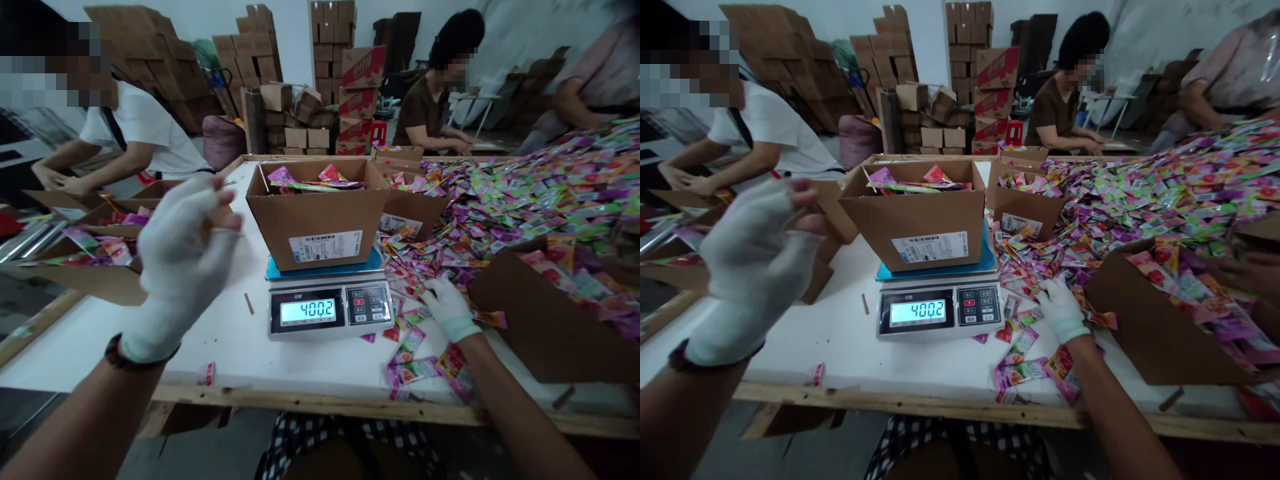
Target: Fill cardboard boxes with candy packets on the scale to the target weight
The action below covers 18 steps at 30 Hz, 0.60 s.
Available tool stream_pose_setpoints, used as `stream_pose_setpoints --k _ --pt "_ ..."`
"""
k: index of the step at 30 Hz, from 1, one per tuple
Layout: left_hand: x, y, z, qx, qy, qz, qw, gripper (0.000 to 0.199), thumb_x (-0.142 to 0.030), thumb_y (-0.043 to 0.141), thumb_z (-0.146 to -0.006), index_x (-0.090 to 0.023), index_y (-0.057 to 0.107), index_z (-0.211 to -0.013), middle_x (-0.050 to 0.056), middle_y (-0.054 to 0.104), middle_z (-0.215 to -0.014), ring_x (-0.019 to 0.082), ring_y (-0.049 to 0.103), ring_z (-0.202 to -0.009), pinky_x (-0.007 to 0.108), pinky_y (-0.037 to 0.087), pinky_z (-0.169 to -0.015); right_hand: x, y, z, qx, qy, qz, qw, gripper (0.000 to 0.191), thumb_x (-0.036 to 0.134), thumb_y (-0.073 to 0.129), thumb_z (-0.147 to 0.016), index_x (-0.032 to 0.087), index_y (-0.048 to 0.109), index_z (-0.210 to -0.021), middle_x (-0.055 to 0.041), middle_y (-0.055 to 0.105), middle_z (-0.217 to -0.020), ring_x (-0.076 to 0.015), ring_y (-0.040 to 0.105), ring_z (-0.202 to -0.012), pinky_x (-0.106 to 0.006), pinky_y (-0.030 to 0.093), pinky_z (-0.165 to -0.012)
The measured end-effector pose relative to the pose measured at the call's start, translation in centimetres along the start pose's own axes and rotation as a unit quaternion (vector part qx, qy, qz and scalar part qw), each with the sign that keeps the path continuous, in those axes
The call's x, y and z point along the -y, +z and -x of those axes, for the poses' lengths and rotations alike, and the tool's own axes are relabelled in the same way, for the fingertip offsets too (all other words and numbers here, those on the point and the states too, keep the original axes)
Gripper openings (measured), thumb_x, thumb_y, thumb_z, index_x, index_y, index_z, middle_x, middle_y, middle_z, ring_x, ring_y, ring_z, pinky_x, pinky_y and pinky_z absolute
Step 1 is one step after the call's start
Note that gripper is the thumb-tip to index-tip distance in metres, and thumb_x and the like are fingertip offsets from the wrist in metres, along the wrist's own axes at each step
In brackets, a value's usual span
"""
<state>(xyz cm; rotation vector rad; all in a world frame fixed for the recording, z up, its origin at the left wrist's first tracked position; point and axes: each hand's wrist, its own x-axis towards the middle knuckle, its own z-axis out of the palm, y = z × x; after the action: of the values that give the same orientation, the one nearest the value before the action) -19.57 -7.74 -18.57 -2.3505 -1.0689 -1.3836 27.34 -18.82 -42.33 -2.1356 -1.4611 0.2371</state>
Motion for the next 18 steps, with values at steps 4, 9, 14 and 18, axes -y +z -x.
stream_pose_setpoints --k 4,9,14,18 --pt "-6.5 3.2 -7.5 0.242 0.039 -0.102 0.964 0.052 -0.043 0.07 -0.106 -0.011 0.065 -0.147 0.011 0.071 -0.15 0.032 0.064 -0.151 0.051 0.05 -0.129 0.0 0.4 0.3 0.01 -0.021 -0.017 1.0 0.031 0.041 0.051 -0.09 0.024 0.076 -0.096 -0.0157 0.078 -0.108 -0.0325 0.072 -0.109 -0.046 0.058 -0.105" --pt "-6.3 4.1 -8.0 0.365 0.031 -0.181 0.913 0.031 -0.031 0.069 -0.1 -0.018 0.074 -0.127 0.012 0.08 -0.118 0.034 0.078 -0.121 0.044 0.061 -0.102 -2.8 1.7 0.1 -0.019 -0.016 -0.082 0.996 0.042 0.056 0.054 -0.079 0.024 0.075 -0.096 -0.018 0.081 -0.109 -0.0385 0.077 -0.11 -0.056 0.061 -0.109" --pt "-5.2 -3.2 -2.5 0.351 0.058 -0.243 0.902 0.02 -0.018 0.063 -0.099 -0.023 0.077 -0.112 0.006 0.081 -0.105 0.028 0.078 -0.099 0.041 0.057 -0.086 -4.7 3.1 -1.2 -0.037 -0.035 -0.098 0.994 0.041 0.059 0.055 -0.082 0.028 0.076 -0.1 -0.0191 0.082 -0.114 -0.0446 0.079 -0.115 -0.063 0.063 -0.109" --pt "-1.6 -11.3 5.0 0.326 0.071 -0.28 0.9 0.021 -0.018 0.056 -0.099 -0.023 0.074 -0.089 0.006 0.079 -0.09 0.025 0.072 -0.081 0.043 0.056 -0.076 -2.8 0.5 0.4 -0.156 -0.107 -0.053 0.98 0.034 0.052 0.052 -0.096 0.032 0.072 -0.114 -0.0164 0.078 -0.131 -0.0413 0.077 -0.124 -0.061 0.06 -0.116"
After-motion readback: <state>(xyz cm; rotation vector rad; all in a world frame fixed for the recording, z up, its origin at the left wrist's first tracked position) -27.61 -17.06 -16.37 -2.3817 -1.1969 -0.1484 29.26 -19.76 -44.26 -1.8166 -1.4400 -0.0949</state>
